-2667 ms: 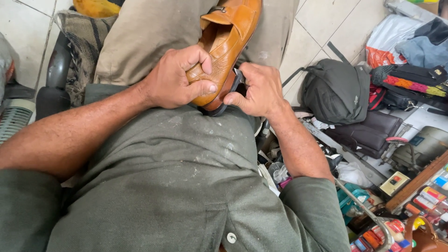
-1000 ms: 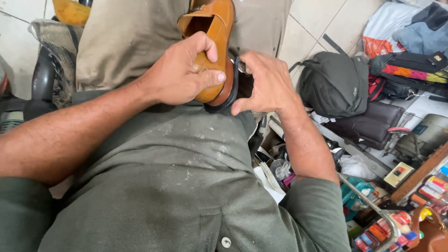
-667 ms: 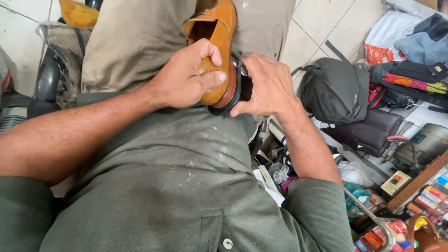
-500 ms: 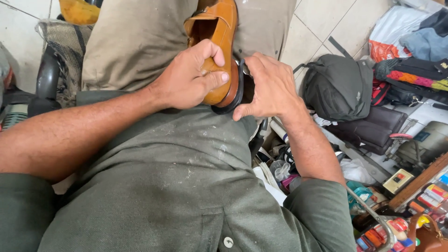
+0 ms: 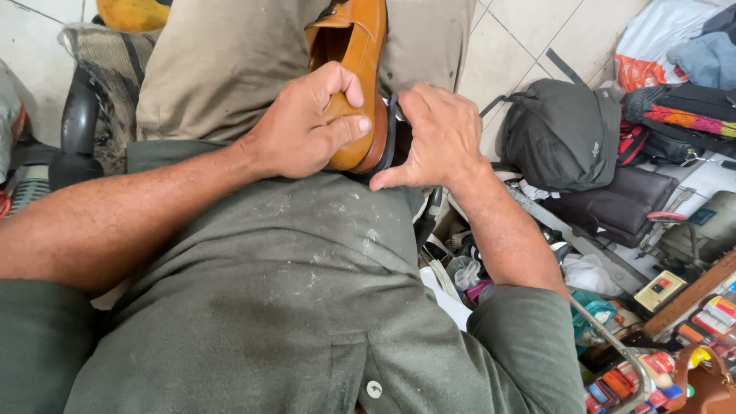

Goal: Sharpening a hand knife and using it to trim the excess leather from the edge of a shoe sole.

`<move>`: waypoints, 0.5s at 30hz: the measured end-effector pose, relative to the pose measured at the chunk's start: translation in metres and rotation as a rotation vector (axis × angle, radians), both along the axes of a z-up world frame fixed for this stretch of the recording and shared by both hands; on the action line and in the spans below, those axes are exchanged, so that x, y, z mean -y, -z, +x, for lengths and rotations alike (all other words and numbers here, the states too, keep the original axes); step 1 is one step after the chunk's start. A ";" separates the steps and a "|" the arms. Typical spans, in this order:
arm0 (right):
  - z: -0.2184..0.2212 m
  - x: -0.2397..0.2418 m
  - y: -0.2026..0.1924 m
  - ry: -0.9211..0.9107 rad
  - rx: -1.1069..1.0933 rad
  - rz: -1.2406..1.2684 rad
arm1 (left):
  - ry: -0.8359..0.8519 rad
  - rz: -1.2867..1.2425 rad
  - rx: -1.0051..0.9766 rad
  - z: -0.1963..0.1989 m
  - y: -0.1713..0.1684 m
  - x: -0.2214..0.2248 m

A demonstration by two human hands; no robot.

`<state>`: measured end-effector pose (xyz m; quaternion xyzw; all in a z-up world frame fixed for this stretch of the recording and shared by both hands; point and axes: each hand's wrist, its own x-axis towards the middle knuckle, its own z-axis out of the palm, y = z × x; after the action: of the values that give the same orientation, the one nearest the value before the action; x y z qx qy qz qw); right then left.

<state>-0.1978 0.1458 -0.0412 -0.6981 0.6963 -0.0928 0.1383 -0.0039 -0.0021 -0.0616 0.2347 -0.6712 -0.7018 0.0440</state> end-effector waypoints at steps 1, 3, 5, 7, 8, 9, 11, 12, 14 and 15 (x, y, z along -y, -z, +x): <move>-0.001 0.000 0.001 0.003 0.003 -0.010 | 0.001 0.014 0.018 -0.001 -0.002 0.001; 0.001 0.000 0.004 0.019 0.032 -0.033 | 0.000 -0.002 -0.002 0.000 0.001 0.001; 0.001 -0.002 0.006 0.026 0.072 -0.047 | -0.009 -0.008 -0.012 0.001 0.001 0.001; 0.003 -0.003 0.008 0.031 0.111 -0.087 | 0.006 0.017 0.019 0.001 -0.001 0.001; 0.002 -0.003 0.009 0.030 0.113 -0.087 | 0.005 0.017 0.021 0.001 -0.002 0.002; 0.001 -0.004 0.010 0.030 0.119 -0.070 | 0.007 0.027 0.010 0.001 -0.002 0.003; 0.002 -0.006 0.011 0.035 0.126 -0.051 | 0.013 0.040 -0.001 0.002 -0.004 0.002; 0.001 -0.006 0.012 0.039 0.155 -0.045 | 0.009 0.042 0.009 0.002 -0.003 0.002; 0.000 -0.006 0.013 0.042 0.185 -0.037 | 0.004 0.045 0.018 0.001 -0.004 0.002; -0.001 -0.007 0.013 0.040 0.181 -0.035 | 0.007 0.049 0.017 0.001 -0.004 0.002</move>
<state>-0.1984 0.1525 -0.0540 -0.6752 0.6930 -0.1703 0.1864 -0.0031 -0.0042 -0.0576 0.2396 -0.6548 -0.7162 0.0300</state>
